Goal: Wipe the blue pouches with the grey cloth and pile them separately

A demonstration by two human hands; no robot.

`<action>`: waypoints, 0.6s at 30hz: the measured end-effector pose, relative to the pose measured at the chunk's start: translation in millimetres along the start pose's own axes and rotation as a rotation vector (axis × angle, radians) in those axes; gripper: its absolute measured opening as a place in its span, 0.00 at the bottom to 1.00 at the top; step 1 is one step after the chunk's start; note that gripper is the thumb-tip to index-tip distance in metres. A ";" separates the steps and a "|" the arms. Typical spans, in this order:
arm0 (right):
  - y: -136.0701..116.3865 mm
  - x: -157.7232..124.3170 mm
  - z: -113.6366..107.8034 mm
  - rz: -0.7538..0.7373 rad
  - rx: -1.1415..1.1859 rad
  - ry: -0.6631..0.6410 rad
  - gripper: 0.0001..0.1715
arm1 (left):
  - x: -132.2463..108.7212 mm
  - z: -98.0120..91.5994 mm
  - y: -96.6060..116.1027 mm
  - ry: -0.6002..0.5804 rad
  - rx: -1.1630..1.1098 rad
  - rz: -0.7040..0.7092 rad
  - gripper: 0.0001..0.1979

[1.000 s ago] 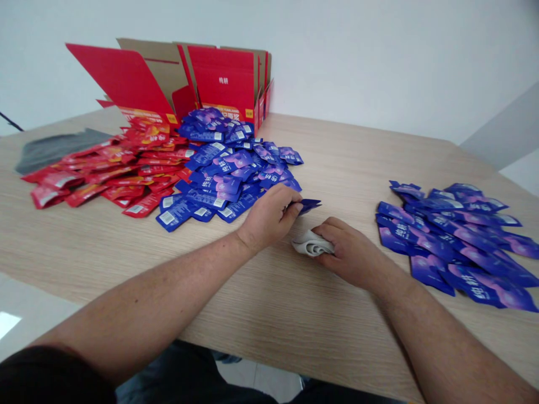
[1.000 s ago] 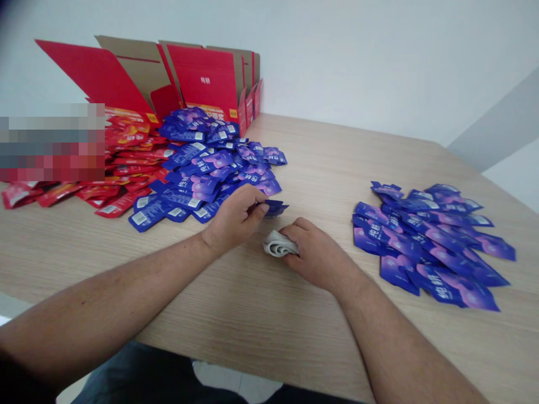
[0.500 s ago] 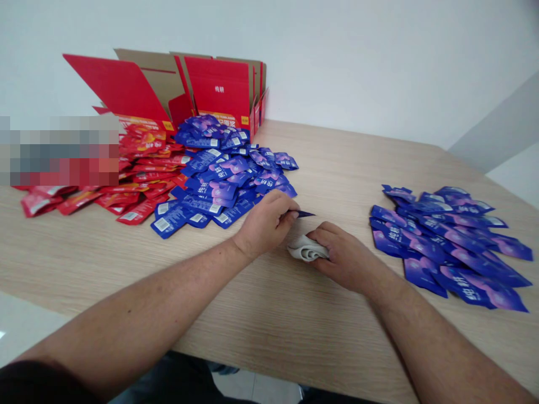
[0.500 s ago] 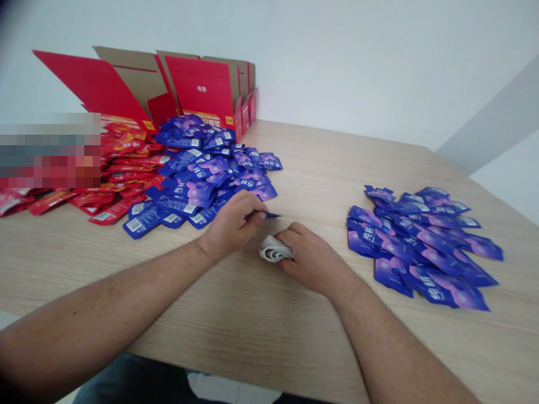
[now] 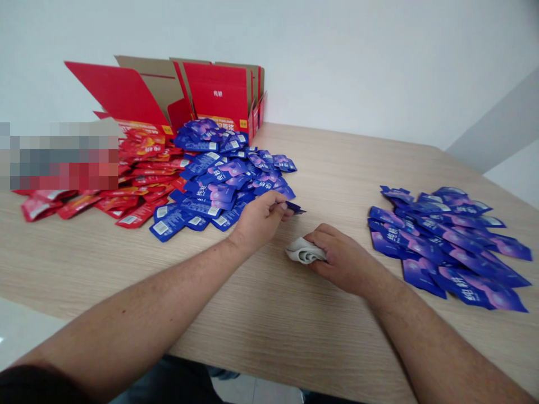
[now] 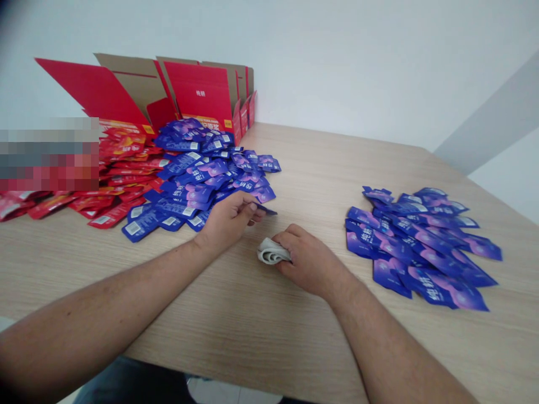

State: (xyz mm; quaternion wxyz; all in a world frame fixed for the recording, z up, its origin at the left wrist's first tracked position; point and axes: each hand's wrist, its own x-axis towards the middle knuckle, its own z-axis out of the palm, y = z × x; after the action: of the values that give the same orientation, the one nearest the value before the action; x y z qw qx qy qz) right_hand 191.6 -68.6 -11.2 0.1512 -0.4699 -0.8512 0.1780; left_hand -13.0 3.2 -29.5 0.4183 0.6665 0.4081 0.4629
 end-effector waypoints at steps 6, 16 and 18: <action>-0.9 1.9 -1.1 -0.016 0.001 -0.009 0.17 | 0.4 -5.6 -3.8 0.049 0.089 0.133 0.06; -0.5 2.3 0.3 0.005 0.049 -0.013 0.18 | 48.8 -31.3 11.3 0.138 0.496 0.295 0.07; -1.3 2.5 0.2 0.015 0.052 -0.012 0.17 | 76.7 -36.5 11.0 0.111 0.654 0.315 0.07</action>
State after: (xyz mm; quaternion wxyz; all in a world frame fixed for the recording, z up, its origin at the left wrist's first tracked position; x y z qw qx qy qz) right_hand 189.3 -67.2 -10.6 0.1568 -0.4711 -0.8437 0.2040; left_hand -28.1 77.7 10.0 0.0842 0.7935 0.4490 0.4021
